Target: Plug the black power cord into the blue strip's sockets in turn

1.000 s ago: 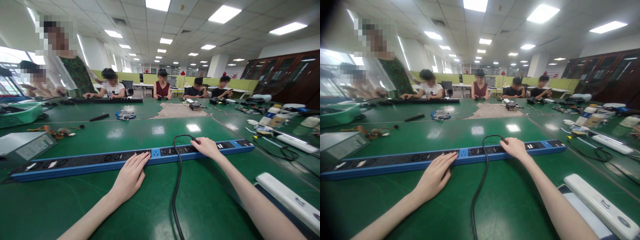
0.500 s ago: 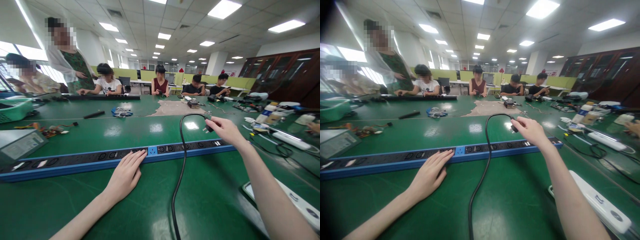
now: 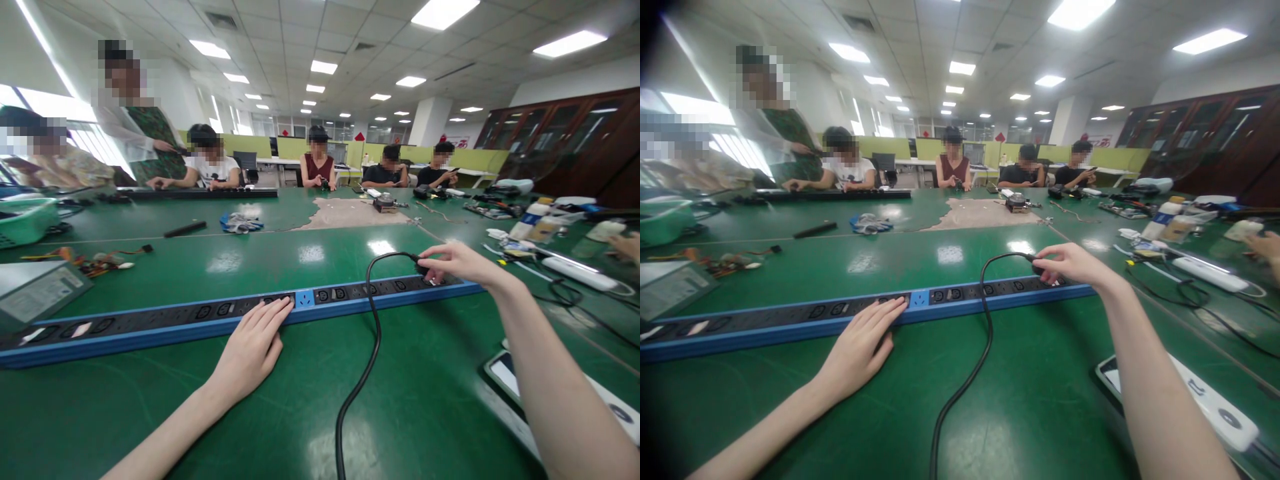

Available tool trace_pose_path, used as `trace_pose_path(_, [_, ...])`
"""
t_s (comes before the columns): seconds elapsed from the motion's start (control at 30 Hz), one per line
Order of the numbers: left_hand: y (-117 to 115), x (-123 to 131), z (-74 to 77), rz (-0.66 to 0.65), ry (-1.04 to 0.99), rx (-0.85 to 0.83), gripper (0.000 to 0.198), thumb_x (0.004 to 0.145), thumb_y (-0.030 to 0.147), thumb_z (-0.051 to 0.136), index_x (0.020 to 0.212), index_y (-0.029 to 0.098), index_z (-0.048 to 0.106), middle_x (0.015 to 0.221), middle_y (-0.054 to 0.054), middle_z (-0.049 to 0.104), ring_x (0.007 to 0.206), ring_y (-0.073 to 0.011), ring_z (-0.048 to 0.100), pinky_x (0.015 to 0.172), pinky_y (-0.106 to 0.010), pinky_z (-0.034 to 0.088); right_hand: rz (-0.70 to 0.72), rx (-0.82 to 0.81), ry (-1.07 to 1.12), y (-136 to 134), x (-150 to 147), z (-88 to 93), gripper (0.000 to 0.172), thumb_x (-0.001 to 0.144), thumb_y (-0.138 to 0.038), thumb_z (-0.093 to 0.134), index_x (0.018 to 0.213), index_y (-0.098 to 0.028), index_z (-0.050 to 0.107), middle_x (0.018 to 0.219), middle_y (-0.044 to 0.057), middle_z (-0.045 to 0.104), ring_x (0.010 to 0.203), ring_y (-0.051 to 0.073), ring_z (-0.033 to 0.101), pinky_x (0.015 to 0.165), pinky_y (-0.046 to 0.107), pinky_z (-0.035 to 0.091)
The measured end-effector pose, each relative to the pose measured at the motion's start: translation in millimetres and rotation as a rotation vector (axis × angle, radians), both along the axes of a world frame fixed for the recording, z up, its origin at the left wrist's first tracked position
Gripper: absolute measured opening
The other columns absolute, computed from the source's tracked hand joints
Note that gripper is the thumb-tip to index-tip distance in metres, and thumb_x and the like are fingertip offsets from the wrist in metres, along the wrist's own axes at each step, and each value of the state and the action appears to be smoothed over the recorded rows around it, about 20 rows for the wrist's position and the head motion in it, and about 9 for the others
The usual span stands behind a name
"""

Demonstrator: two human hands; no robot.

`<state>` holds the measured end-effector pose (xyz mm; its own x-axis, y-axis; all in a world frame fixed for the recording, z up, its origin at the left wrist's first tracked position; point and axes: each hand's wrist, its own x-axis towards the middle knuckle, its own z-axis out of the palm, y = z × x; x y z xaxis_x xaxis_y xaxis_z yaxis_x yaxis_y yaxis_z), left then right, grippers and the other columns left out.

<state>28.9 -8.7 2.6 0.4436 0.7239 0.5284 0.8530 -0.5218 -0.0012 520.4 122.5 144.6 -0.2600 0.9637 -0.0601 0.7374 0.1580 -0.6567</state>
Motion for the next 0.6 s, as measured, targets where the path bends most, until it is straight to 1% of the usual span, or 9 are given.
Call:
trace_pose_path(0.07, [-0.1,-0.4,-0.1,0.001,0.002,-0.001,0.070,0.095,0.013,0.047,0.163,0.027,0.035,0.166,-0.002,0.041,0.152,-0.0230,0.041,0.130,-0.049,0.030,-0.022,-0.031,0.150,-0.8,1.5,0.8,0.070,0.080,-0.074,0.071,0.123,-0.019,0.072,0.093,0.011,0.078,0.082,0.025,0.073,0.078,0.036,0.059])
trace_pose_path(0.13, [-0.4,-0.2,0.1,0.000,0.001,0.000,0.070,0.096,0.012,0.046,0.163,0.027,0.036,0.166,-0.003,0.041,0.152,-0.0233,0.041,0.129,-0.050,0.030,-0.064,0.000,0.225,1.5,4.7,-0.5,0.069,0.083,-0.074,0.069,0.124,-0.019,0.072,0.099,0.012,0.077,0.089,0.024,0.073,0.084,0.036,0.059])
trace_pose_path(0.2, [-0.7,0.5,0.8,0.001,-0.003,-0.002,0.070,0.096,0.013,0.046,0.163,0.027,0.036,0.166,-0.003,0.041,0.151,-0.0237,0.041,0.129,-0.050,0.031,-0.125,0.061,0.216,6.6,9.3,-3.9,0.065,0.084,-0.073,0.067,0.121,-0.020,0.073,0.095,0.010,0.076,0.088,0.023,0.071,0.083,0.034,0.058])
trace_pose_path(0.3, [-1.2,1.4,1.9,0.003,-0.012,-0.002,0.070,0.096,0.012,0.046,0.163,0.028,0.036,0.166,-0.003,0.042,0.151,-0.0237,0.043,0.128,-0.050,0.032,-0.187,0.103,0.105,14.7,16.6,-9.2,0.057,0.087,-0.070,0.063,0.113,-0.020,0.075,0.084,0.005,0.072,0.081,0.019,0.067,0.075,0.030,0.055])
trace_pose_path(0.37, [-1.2,1.5,2.0,0.002,-0.014,0.001,0.071,0.095,0.012,0.047,0.163,0.028,0.036,0.166,-0.003,0.042,0.150,-0.0236,0.043,0.128,-0.049,0.032,-0.164,0.070,0.029,17.1,20.8,-10.7,0.051,0.089,-0.065,0.061,0.107,-0.020,0.075,0.084,0.005,0.071,0.078,0.018,0.064,0.070,0.028,0.052])
trace_pose_path(0.43, [-1.1,1.1,1.7,0.003,-0.014,0.001,0.070,0.095,0.012,0.047,0.163,0.028,0.036,0.166,-0.003,0.042,0.150,-0.0234,0.043,0.129,-0.049,0.032,-0.105,0.027,-0.045,16.3,24.2,-10.5,0.045,0.089,-0.060,0.060,0.105,-0.020,0.075,0.090,0.006,0.073,0.077,0.018,0.064,0.067,0.027,0.050])
trace_pose_path(0.5, [-0.7,0.6,1.2,0.004,-0.008,-0.005,0.070,0.096,0.013,0.046,0.163,0.027,0.036,0.166,-0.003,0.041,0.151,-0.0231,0.042,0.129,-0.049,0.032,-0.048,0.013,-0.136,13.6,26.5,-9.7,0.043,0.088,-0.057,0.061,0.108,-0.021,0.074,0.094,0.005,0.073,0.078,0.017,0.063,0.067,0.027,0.048])
trace_pose_path(0.6, [-0.2,0.2,0.6,0.001,0.000,-0.009,0.069,0.096,0.013,0.046,0.163,0.027,0.035,0.167,-0.003,0.040,0.152,-0.0227,0.041,0.129,-0.049,0.031,0.044,0.011,-0.279,8.6,26.6,-10.0,0.045,0.087,-0.052,0.062,0.119,-0.022,0.070,0.091,0.004,0.072,0.077,0.018,0.063,0.068,0.027,0.048])
